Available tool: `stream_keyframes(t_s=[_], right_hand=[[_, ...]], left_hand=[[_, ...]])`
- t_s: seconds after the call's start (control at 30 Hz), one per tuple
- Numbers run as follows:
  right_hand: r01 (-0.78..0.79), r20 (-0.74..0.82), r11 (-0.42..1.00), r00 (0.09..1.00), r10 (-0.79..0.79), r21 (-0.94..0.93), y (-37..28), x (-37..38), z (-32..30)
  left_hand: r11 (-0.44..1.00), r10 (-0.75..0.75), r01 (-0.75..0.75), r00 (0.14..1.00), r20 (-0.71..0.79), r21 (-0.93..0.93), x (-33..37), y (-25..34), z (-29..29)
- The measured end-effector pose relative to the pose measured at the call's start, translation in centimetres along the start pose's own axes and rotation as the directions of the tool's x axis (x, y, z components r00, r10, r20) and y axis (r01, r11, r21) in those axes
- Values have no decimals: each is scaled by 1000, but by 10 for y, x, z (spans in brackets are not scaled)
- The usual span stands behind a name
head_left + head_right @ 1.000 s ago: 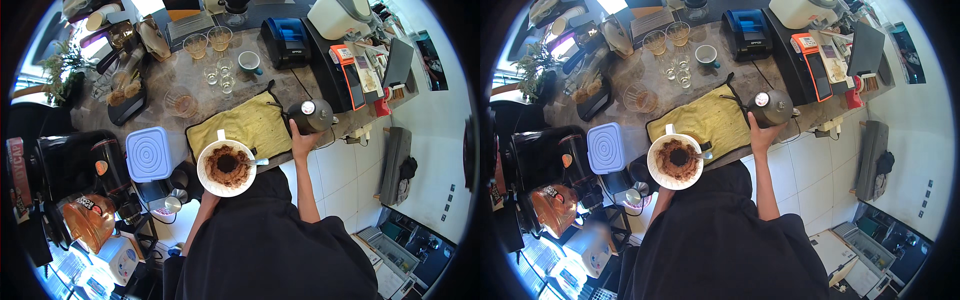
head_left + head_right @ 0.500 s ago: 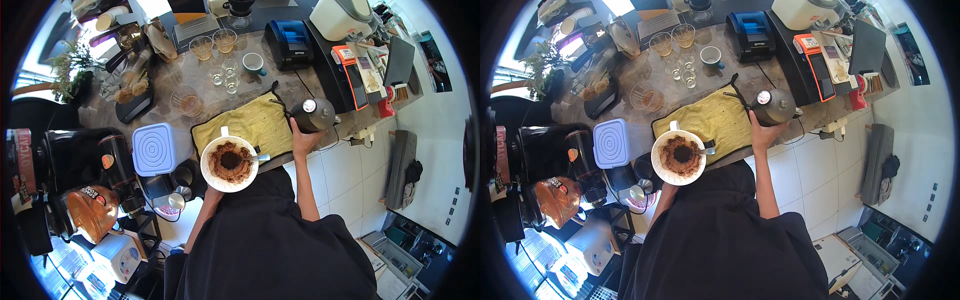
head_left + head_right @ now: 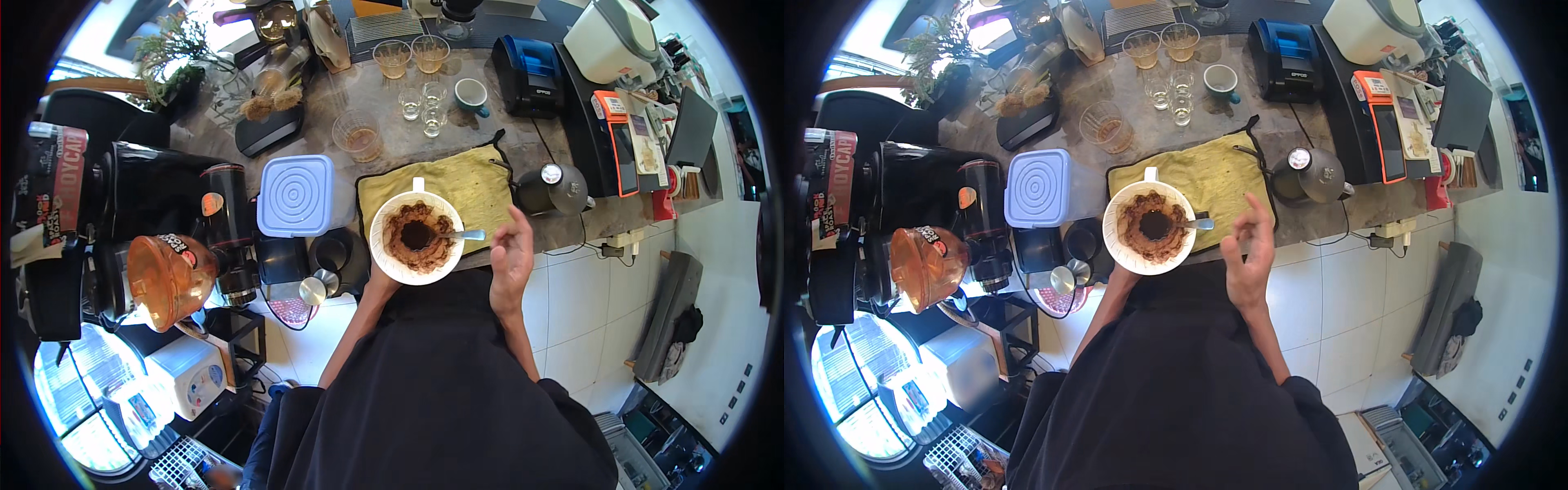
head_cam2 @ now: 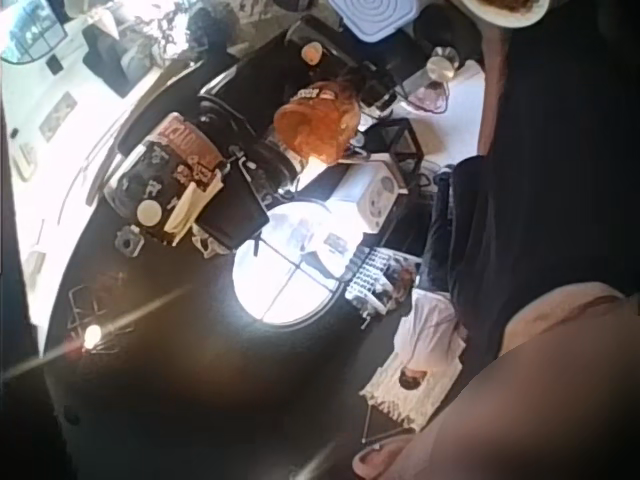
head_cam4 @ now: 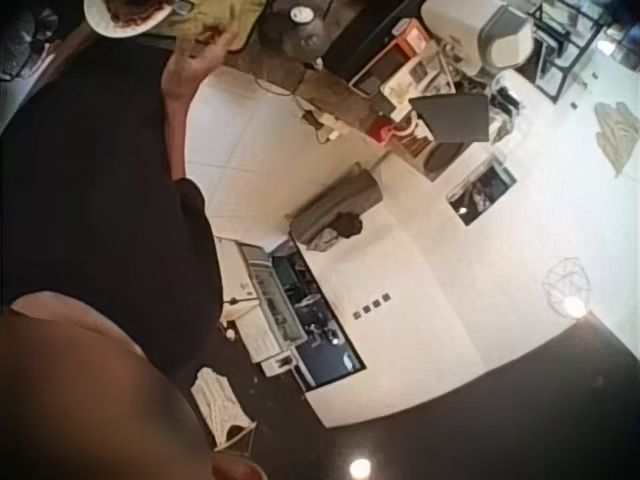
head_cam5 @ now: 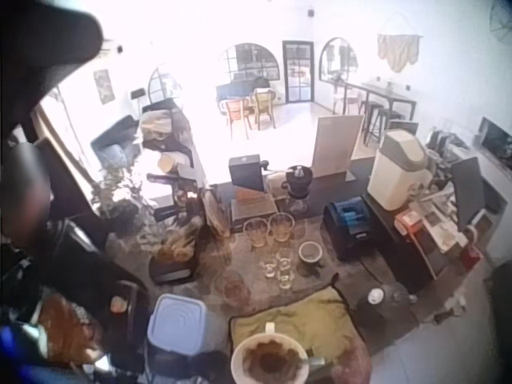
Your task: Stirring a dark liquid mixture in a white cup using a spoon.
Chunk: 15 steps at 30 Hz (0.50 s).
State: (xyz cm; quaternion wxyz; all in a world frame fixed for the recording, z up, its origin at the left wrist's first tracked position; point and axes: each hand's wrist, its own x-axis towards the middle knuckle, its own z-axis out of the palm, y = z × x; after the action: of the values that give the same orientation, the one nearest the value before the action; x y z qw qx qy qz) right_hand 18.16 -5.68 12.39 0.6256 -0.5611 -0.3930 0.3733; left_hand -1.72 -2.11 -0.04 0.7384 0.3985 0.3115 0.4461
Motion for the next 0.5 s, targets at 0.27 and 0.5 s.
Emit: stream_keyframes(t_s=[0.27,0.5], right_hand=[[83,193,925,981,-11,-370,-55,18,25],[57,252,952,967,22,-300,-63,9,39]], left_hand=[[967,69,-40,992,-107,253,8,42,31],[937,130,-95,988,-83,337,9,40,27]])
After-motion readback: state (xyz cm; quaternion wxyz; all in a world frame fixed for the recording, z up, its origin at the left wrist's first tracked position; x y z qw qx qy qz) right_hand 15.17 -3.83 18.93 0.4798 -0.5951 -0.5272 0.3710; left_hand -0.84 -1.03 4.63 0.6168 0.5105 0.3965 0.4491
